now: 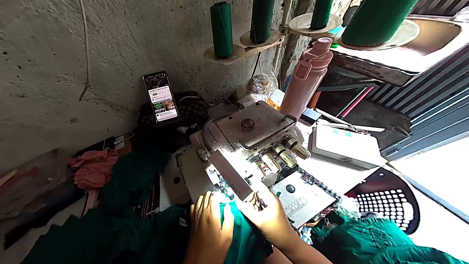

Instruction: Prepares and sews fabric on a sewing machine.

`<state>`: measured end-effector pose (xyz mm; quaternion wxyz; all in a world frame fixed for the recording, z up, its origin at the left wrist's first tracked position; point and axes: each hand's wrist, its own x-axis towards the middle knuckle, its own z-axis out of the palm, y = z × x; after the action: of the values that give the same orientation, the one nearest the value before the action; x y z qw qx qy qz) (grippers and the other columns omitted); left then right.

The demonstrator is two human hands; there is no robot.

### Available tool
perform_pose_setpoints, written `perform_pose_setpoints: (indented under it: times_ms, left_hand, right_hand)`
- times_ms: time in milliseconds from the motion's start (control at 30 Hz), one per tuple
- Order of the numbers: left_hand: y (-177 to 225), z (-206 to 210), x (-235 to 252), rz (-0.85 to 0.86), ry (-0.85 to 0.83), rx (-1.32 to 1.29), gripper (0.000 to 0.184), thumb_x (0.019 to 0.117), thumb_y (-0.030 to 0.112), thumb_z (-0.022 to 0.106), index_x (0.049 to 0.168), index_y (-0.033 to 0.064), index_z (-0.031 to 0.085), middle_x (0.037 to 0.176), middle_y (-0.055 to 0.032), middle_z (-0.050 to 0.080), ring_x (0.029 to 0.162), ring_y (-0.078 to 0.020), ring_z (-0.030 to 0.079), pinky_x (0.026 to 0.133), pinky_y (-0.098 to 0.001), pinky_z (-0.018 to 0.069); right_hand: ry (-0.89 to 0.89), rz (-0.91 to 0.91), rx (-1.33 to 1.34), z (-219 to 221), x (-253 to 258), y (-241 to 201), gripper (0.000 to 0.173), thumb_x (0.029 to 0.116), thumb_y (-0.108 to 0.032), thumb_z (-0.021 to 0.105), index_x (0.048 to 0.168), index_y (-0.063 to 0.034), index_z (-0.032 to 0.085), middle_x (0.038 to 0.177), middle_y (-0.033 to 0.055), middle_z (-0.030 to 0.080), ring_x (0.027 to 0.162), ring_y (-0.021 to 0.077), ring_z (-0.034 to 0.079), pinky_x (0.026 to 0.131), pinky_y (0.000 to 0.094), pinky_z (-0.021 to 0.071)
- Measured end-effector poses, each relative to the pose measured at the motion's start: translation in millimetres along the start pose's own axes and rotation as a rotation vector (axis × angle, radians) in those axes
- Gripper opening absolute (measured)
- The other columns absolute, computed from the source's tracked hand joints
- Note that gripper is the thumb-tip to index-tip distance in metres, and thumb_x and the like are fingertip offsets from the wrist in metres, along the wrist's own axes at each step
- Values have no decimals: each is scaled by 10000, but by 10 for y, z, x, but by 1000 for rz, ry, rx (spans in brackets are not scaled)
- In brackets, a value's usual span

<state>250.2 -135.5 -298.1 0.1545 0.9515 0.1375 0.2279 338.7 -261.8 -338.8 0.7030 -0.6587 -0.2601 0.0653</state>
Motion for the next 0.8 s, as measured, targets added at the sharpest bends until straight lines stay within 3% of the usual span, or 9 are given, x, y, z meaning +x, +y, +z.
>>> perform_pose_setpoints:
  times_ms: [100,233,333,467,600,800]
  left_hand:
    - [12,6,26,-10,11,23,318,898,274,485,872,30,686,854,-122,684,831,-278,668,724,-452,478]
    - [18,4,60,-51,-15,41,384,892,285,522,937,-49,707,967,-204,707,916,-356,686,764,-506,508]
    - [1,11,107,-57,-3,30,361,868,296,547,920,-20,713,977,-183,657,948,-354,639,801,-486,507]
    - [54,-10,144,-101,7,69,351,839,301,564,935,-6,705,1075,-208,645,1032,-409,585,806,-544,438]
    - [85,-94,213,-165,-78,83,427,811,305,602,1003,-66,693,1180,-328,595,1154,-550,515,841,-653,393]
    - [33,-118,235,-151,-137,77,449,847,282,596,1042,-113,687,1187,-382,595,1210,-591,480,957,-693,320]
  right_hand:
    - [-13,17,81,2,28,0,123,849,-112,726,916,-128,625,658,-140,542,558,-96,468,527,70,388]
    - [-1,68,130,15,54,-8,145,833,-93,719,908,-138,603,658,-152,528,574,-103,474,548,68,393]
    - [22,83,147,37,61,-11,163,836,-87,708,909,-127,568,701,-135,528,618,-105,489,588,59,412]
    - [25,77,136,68,75,9,141,865,-104,677,909,-118,543,709,-121,504,635,-98,482,605,64,409]
    - [29,39,113,92,91,49,121,888,-109,658,919,-82,544,723,-97,504,645,-89,474,616,66,405]
    - [25,56,58,118,86,54,128,921,-138,646,956,-48,561,743,-62,523,664,-74,495,629,72,421]
